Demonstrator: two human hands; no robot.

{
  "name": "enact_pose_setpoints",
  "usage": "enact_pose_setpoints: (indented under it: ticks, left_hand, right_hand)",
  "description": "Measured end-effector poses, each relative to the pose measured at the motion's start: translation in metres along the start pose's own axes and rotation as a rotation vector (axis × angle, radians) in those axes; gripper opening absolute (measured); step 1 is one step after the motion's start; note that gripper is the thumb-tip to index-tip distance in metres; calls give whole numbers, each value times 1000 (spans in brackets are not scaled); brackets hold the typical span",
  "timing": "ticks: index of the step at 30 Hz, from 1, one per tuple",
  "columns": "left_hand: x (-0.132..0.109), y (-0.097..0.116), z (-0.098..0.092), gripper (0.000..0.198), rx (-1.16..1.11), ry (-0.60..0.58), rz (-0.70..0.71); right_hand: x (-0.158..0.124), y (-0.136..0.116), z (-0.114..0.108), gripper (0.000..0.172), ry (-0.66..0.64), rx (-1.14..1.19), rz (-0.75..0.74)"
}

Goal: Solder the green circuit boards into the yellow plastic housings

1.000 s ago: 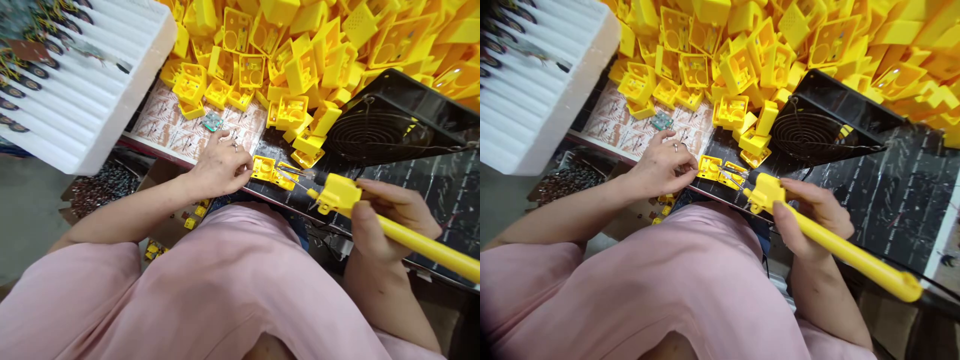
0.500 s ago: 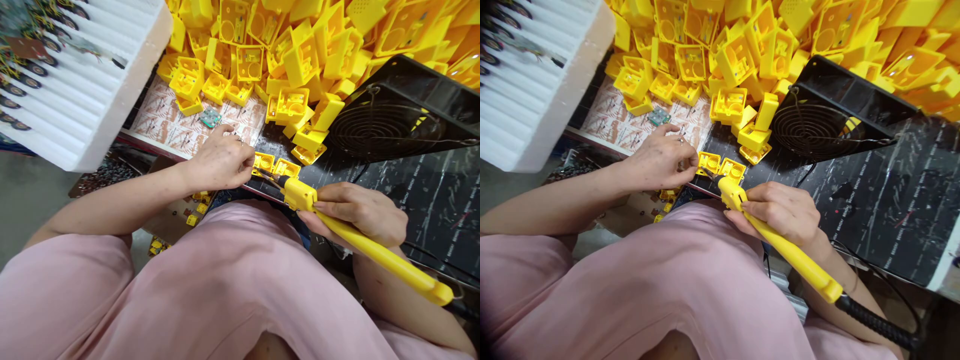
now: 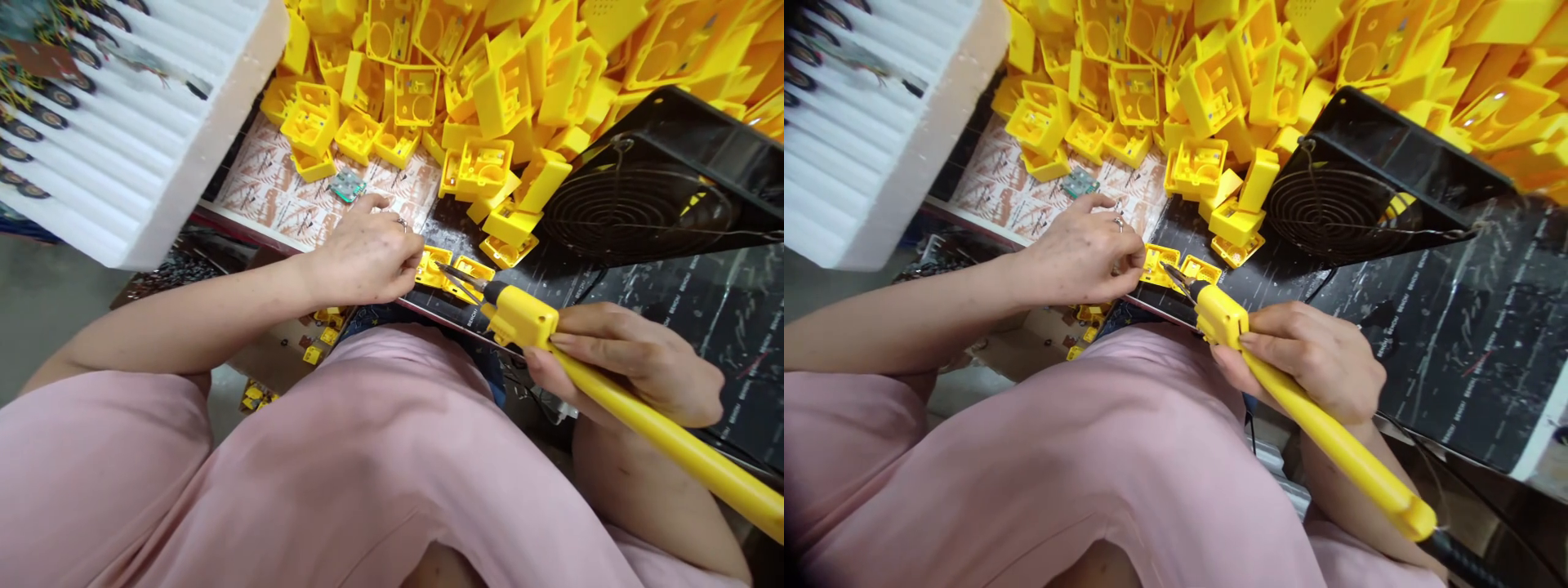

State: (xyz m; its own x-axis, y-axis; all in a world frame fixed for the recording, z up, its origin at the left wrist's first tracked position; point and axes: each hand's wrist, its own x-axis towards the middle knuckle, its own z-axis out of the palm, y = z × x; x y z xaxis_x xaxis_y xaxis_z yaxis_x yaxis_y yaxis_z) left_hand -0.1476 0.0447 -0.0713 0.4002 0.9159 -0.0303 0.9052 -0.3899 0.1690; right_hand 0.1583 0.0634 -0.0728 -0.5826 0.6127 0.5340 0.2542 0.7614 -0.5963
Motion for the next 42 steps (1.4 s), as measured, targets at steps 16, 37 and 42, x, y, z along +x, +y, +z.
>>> enact_pose_setpoints:
  ticks: [16,37,42]
  left_hand:
    - [-61,-19,8,38,-241,385,-436]
    - [-6,-19,-19,22,-533,-47,-172]
    - [13,-20,-22,12,-487,-132,-174]
  right_hand:
    - [-20,0,23,57,307,-100,3]
    - [-17,5,20,50,332,-43,11]
    - [-11,2,24,49,278,-53,-40]
